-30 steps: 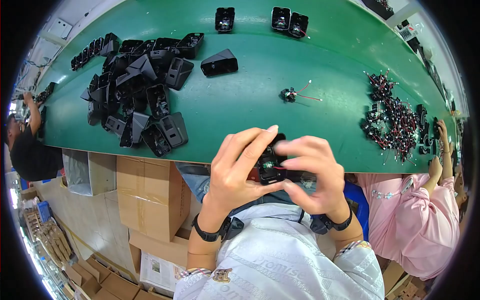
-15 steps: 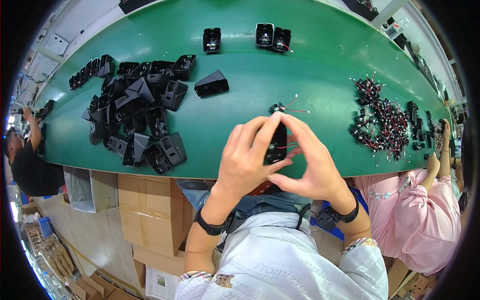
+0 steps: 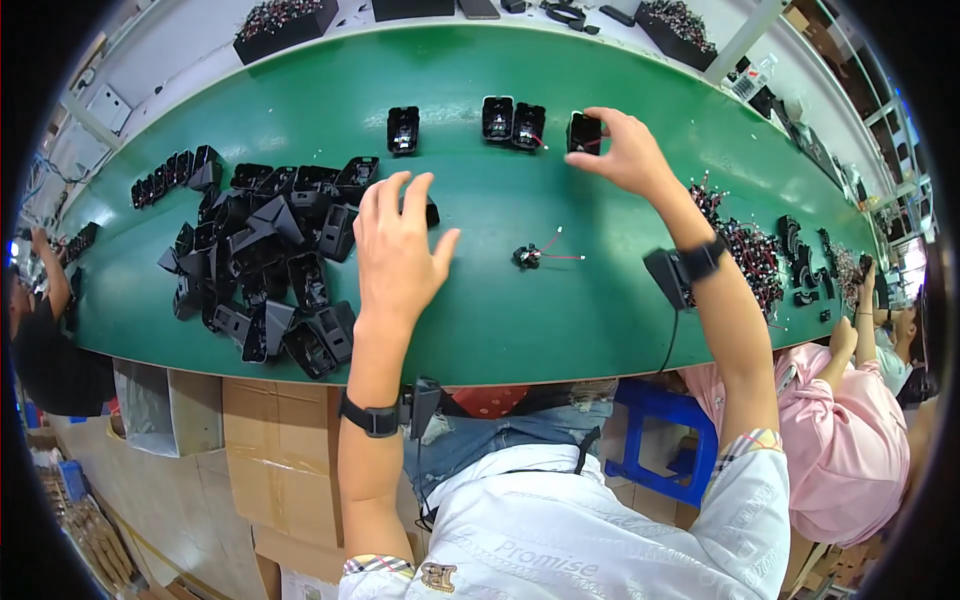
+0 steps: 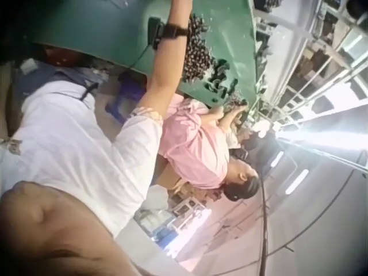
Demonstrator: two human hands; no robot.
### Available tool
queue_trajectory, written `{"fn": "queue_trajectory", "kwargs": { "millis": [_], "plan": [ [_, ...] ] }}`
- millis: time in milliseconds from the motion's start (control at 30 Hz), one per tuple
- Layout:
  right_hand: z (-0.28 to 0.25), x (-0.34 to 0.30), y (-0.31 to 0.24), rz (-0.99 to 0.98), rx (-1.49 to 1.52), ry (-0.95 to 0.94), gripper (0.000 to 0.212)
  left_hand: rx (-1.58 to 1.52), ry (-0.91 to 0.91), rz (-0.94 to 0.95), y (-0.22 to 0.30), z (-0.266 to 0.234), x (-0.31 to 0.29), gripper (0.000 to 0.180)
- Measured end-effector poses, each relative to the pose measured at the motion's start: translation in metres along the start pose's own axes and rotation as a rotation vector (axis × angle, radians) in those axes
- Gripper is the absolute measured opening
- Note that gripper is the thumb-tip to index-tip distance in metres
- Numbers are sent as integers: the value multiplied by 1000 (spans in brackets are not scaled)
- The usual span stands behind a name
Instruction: The person fits a circuit board with wires into a black plastic housing by hand and places the assembly on the table, then empties a box of housings onto the table to continue the process.
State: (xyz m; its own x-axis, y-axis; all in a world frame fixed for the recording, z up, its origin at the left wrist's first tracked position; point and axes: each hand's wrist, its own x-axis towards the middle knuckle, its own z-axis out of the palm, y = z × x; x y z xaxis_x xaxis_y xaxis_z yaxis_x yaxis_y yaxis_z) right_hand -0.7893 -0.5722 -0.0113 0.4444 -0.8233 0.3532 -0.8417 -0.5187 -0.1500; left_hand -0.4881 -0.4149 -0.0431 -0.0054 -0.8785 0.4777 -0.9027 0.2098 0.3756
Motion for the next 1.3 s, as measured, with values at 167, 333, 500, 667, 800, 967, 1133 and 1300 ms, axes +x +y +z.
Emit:
{"fn": "queue_trajectory", "kwargs": {
  "millis": [167,333,500,667,800,967,1133,1300],
  "plan": [
    [49,34,31,79,113,-101,83,117,-64,20,-12,23,-2,68],
    [59,31,40,9,115,-11,82,-111,-154,36,-18,29,-6,49],
    [-5,-23,-8,119,442,95,58,-281,-209,216,-21,7,-25,39],
    [-33,-128,-53,212,607,-257,58,-347,-302,281,21,1,-26,44],
    [27,-121,-82,-38,454,-67,67,-146,-267,296,45,17,-17,47],
    [45,-117,-82,55,541,-60,37,-185,-241,349,55,52,-8,46],
    [24,-137,-75,113,552,-72,30,-343,-311,435,67,54,2,52],
    [7,-135,-85,326,951,-189,26,-298,-219,507,68,52,-5,44]
  ]
}}
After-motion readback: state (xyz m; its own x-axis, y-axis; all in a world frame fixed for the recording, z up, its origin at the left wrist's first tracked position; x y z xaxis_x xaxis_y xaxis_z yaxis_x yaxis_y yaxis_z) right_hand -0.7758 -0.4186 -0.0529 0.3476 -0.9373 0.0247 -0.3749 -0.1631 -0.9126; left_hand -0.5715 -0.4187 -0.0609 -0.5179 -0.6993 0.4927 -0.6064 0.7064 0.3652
